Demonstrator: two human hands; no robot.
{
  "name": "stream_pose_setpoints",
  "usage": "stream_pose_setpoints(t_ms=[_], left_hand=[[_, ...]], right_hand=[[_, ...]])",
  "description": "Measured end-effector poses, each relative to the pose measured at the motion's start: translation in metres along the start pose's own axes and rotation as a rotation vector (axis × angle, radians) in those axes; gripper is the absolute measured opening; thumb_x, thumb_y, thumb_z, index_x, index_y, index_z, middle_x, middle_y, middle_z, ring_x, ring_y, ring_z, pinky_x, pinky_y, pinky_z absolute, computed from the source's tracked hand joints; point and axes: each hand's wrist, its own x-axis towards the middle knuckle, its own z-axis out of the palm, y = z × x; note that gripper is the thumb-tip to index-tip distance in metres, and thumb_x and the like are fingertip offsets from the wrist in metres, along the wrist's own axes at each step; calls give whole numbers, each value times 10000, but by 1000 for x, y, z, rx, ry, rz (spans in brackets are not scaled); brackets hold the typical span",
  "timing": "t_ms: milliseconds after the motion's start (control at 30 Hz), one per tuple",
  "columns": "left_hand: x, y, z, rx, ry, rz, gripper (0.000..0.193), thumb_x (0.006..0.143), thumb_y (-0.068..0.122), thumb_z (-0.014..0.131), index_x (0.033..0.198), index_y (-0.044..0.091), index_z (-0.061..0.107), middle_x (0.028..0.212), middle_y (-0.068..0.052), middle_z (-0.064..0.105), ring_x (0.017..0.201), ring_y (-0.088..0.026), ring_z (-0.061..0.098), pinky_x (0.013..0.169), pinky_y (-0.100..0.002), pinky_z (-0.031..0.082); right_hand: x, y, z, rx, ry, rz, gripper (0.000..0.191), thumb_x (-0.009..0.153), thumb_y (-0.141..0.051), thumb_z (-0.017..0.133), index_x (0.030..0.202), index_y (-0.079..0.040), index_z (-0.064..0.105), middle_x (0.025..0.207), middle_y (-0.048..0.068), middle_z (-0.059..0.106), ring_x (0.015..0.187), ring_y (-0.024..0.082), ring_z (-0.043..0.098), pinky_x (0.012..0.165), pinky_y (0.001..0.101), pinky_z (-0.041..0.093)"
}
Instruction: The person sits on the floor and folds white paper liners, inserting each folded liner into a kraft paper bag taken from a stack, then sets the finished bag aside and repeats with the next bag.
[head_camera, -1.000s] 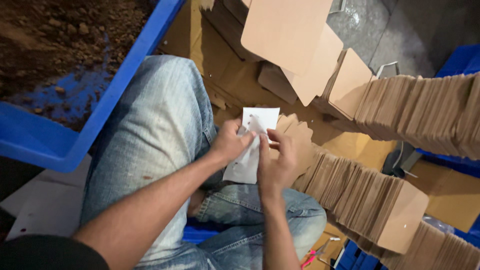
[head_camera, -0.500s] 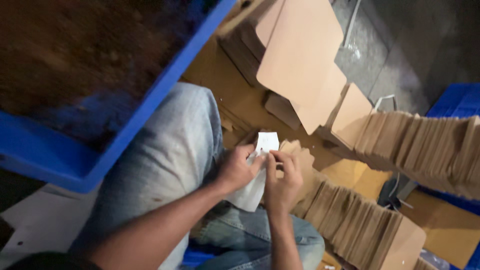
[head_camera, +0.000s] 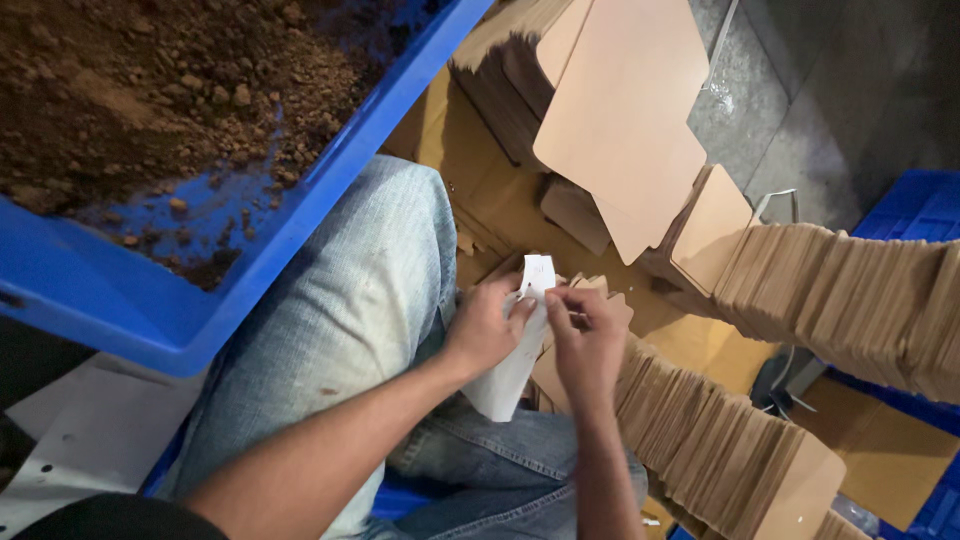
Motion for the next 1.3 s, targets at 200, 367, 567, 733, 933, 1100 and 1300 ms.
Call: stream_pose_setpoints(t_ms=[200,367,567,733,933,1100,1300], left_hand=[[2,3,1,28,82,-137,290,881,222,719,1093,25,691,981,-195,758,949,-370,728,792,-435,561],[2,2,-2,-28,55,-158,295,888,184,681,1142,34,689,991,-180,765,951,-350,742,811,-411,567],[4,-4,-1,-87,41,-159,289,893,161,660,1143,17,688,1005,-163,776,954,-307,757,826,-389,567],[3,-14,6,-107,73,-113,255,920,186,686,1078,-13,684,976,-165,767,921,-290,755,814,-386,565],[2,-24,9,-29,149,-89,245,934,185,708,1055,-27,683,954,-185,731,905,-316,715,791,-412,541],[5,-31,11,-129,112,-67,224,943,171,689,1069,-14,698,952,-159,768,875,-278,737,801,-389,562],[3,-30,10,-58,81,-95,216,949,152,696,1073,-24,685,977,-167,765,887,-260,728,801,-385,555]], right_hand=[[66,-51,-29,360,61,-67,105,980,-128,718,1020,-31,708,897,6,678,800,74,624,724,240,507],[158,-103,-20,-27,305,-544,101,1080,-100,721,1063,-6,688,951,54,706,870,142,697,810,280,558],[161,-98,11,-567,315,-740,99,1089,-99,716,1151,-23,703,1156,149,641,1021,319,666,880,419,537],[116,-80,-17,-583,87,-706,349,1048,-26,621,1395,-7,597,1417,193,564,1298,375,578,1111,436,459],[-4,-30,-40,-310,279,-453,537,1000,102,474,1532,29,477,1591,234,503,1517,376,471,1271,426,349],[-89,42,-8,-384,311,-227,742,733,113,431,1471,66,492,1541,263,485,1467,412,412,1218,448,267],[-91,61,-19,-227,218,-112,542,846,77,555,1374,-24,623,1391,191,649,1323,345,610,1132,416,433]])
